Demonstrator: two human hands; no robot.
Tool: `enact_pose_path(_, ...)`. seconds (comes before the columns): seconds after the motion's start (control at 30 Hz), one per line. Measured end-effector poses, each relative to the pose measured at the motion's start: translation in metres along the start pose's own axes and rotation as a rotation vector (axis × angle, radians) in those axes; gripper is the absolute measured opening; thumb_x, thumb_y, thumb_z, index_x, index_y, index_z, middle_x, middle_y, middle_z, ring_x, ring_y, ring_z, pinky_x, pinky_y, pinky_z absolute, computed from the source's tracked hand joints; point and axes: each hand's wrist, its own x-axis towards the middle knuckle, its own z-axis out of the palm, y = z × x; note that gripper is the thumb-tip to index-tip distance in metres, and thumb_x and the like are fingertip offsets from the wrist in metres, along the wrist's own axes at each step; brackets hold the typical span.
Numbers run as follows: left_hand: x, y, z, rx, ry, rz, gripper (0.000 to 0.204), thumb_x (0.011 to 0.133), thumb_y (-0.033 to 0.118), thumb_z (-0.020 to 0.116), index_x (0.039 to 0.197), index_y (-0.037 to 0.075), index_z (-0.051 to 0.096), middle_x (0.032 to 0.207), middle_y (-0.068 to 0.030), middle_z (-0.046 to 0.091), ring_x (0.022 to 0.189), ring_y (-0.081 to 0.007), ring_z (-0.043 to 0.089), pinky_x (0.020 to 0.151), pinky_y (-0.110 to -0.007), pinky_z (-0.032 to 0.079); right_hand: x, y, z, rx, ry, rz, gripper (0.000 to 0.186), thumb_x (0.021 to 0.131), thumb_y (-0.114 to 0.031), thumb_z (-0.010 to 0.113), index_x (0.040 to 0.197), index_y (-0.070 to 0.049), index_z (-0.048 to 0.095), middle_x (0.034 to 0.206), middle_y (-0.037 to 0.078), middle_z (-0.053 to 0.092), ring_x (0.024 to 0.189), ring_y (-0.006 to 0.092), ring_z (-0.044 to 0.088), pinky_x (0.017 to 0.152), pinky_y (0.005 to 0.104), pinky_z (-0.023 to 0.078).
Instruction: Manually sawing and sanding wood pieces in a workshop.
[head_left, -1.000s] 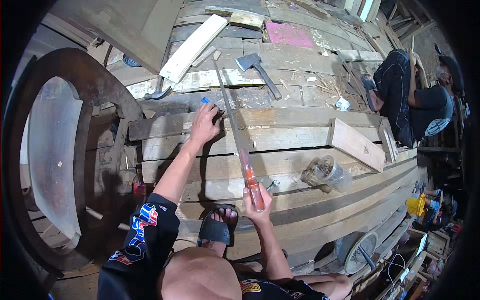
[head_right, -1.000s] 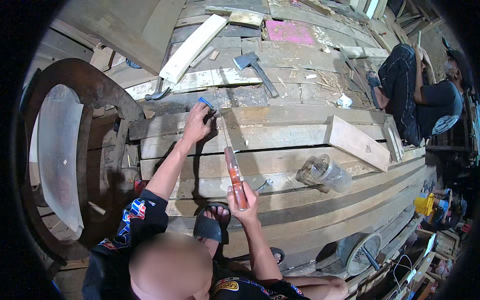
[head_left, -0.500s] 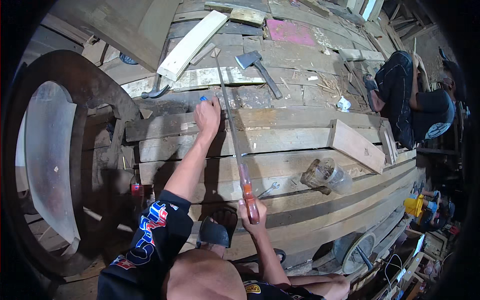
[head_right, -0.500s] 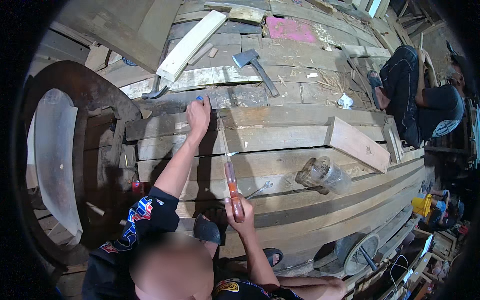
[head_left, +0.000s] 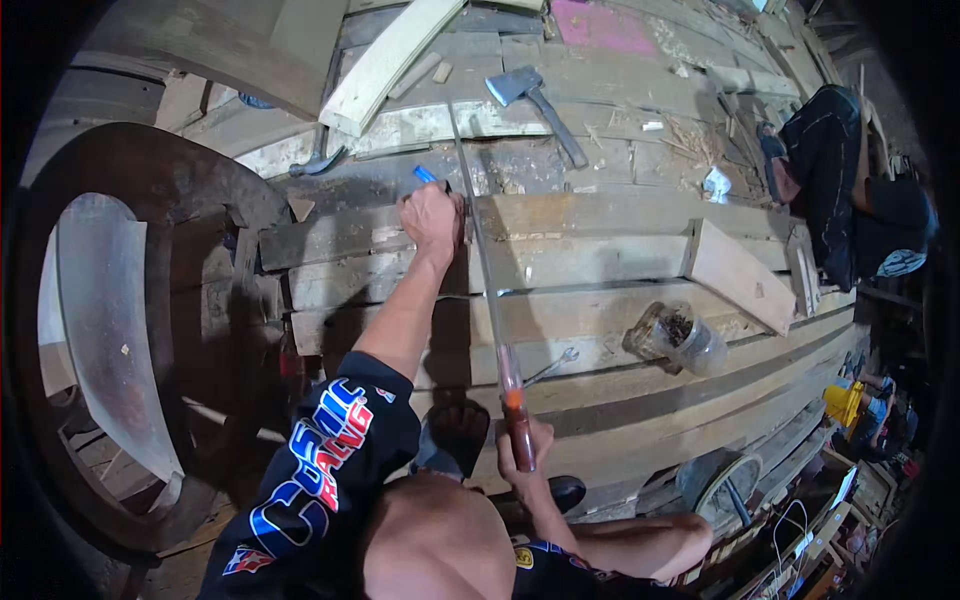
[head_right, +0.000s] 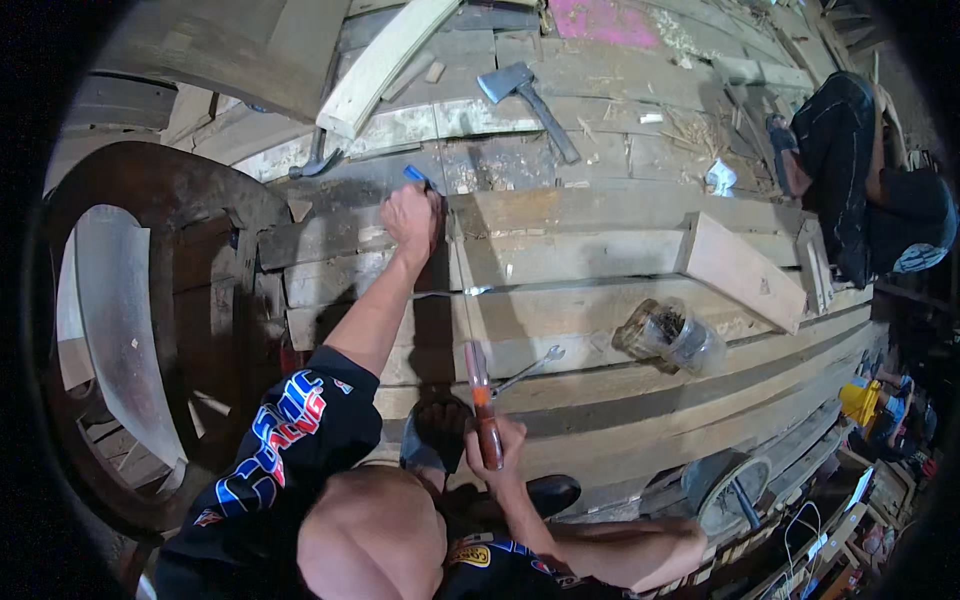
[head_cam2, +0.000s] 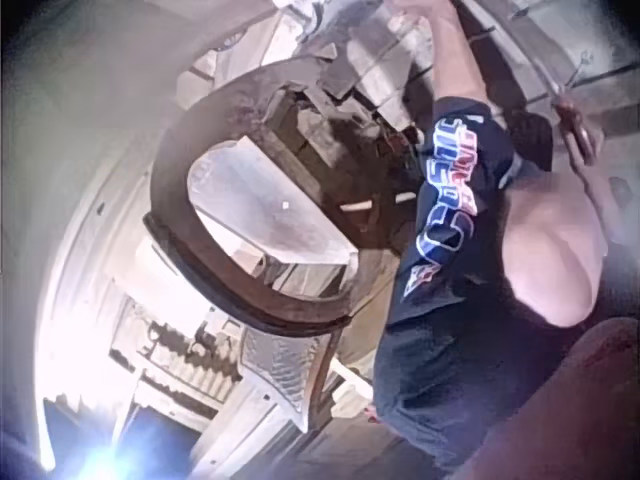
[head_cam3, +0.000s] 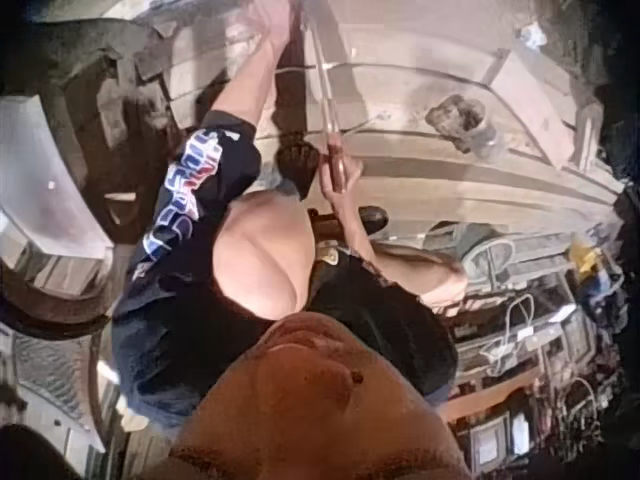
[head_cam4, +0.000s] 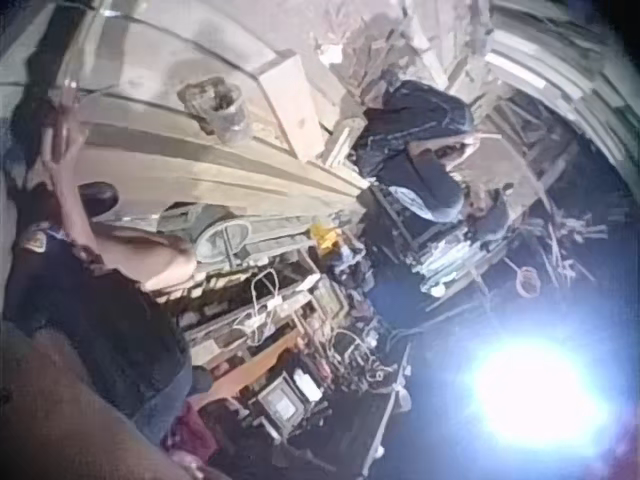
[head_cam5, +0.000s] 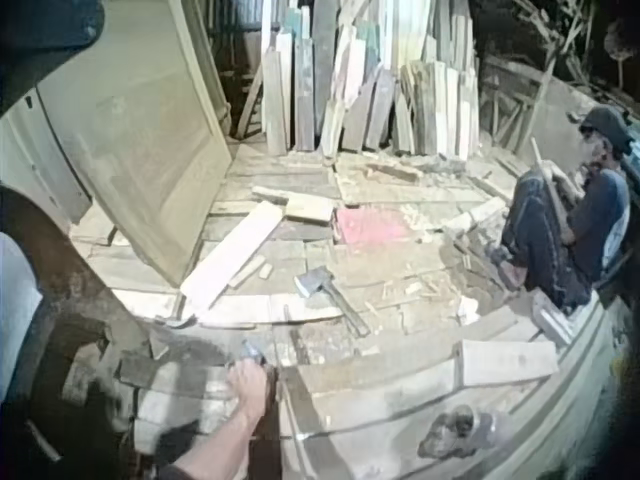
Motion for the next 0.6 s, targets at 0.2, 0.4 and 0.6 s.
enact_pose_path(0.2,-0.007,0.021,0.009,-0.076,0.047,0.133,0.015,0.069,0.018,0.061,0.074,0.006,0.068,0.071,-0.0190,0.065,0.066,-0.0367,0.064,0.077,-0.044,0.048,0.004,0.011,-0.001,0.030,0.024,0.021,0.007,0.070,-0.002,0.062,0.077,-0.003,0.059,0.062,0.012,0.057,0.053,0.0280,0.060,0.053,0.0322,0.047)
enact_pose_path(0.4,-0.004,0.002,0.003,-0.110,0.100,0.057,0.015,0.069,0.015,0.060,0.082,0.011,0.068,0.084,-0.0142,0.066,0.076,-0.0357,0.063,0.080,-0.044,0.047,0.011,-0.026,-0.012,0.011,0.039,0.045,0.018,0.076,-0.008,0.071,0.079,-0.001,0.055,0.059,0.009,0.054,0.051,0.0202,0.057,0.052,0.0297,0.044)
enact_pose_path(0.6,-0.005,0.001,-0.008,-0.148,0.066,0.171,0.011,0.072,0.016,0.061,0.076,0.007,0.066,0.084,-0.0139,0.066,0.073,-0.0357,0.062,0.071,-0.044,0.048,0.003,-0.028,-0.020,-0.055,0.012,0.115,0.011,0.078,-0.003,0.062,0.088,0.002,0.061,0.065,0.009,0.056,0.055,0.0178,0.058,0.052,0.0283,0.045)
